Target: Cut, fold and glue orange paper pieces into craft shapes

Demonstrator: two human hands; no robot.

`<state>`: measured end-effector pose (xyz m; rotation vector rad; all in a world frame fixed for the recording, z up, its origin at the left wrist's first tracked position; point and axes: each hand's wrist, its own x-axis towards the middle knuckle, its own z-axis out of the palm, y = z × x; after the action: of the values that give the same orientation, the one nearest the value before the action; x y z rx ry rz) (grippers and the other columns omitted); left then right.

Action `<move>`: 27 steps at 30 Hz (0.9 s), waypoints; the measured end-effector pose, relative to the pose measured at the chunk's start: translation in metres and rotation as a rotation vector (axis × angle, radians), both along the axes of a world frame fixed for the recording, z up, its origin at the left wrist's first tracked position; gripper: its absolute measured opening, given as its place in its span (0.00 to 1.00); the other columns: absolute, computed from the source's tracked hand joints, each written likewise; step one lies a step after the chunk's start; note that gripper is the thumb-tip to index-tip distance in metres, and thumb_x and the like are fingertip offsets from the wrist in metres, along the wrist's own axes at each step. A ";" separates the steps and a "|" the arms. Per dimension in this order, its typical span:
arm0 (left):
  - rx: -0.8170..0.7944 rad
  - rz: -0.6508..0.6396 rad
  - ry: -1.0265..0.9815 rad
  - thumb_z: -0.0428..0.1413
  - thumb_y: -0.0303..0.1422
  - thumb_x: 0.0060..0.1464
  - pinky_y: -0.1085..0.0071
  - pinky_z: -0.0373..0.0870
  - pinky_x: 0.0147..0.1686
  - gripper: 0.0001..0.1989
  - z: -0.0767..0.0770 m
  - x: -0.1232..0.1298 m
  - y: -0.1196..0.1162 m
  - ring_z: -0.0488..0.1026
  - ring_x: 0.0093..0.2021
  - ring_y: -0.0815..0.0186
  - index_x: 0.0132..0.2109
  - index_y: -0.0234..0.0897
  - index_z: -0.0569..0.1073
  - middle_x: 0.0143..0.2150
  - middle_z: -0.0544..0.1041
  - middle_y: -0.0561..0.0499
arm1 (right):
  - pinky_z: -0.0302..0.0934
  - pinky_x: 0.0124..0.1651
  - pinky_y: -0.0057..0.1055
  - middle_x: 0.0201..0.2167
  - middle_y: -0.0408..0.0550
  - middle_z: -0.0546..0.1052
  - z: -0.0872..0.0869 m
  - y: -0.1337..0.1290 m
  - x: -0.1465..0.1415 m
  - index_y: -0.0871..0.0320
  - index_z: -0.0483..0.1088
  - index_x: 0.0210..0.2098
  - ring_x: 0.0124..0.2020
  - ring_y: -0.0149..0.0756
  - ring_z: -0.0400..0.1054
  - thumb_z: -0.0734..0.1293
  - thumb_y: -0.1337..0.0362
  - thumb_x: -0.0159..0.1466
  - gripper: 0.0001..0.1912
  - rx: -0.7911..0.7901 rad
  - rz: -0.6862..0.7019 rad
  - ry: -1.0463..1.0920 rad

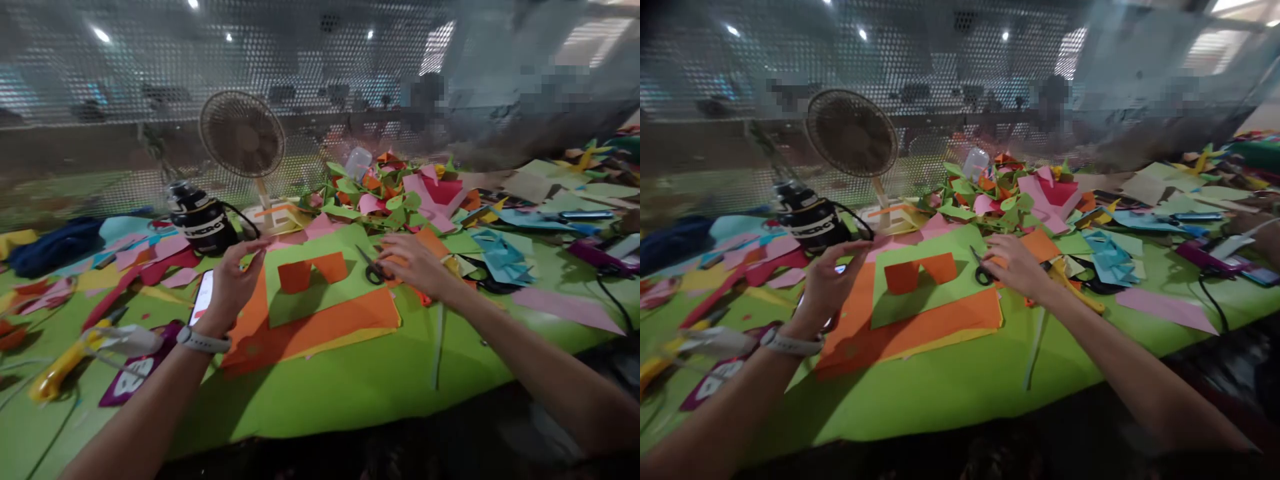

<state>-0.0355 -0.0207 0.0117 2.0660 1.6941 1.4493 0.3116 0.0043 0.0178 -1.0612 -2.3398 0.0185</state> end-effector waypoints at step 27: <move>-0.468 -0.209 0.126 0.51 0.44 0.52 0.70 0.64 0.27 0.14 -0.018 -0.003 0.004 0.71 0.28 0.63 0.37 0.39 0.72 0.27 0.74 0.52 | 0.63 0.53 0.49 0.44 0.57 0.77 0.000 -0.109 0.118 0.53 0.72 0.39 0.48 0.52 0.71 0.60 0.46 0.60 0.19 0.081 -0.659 0.113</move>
<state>-0.0381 -0.0167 -0.0065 2.0195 1.6052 0.7840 0.4301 -0.1047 0.0179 -1.6840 -1.7794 -0.2543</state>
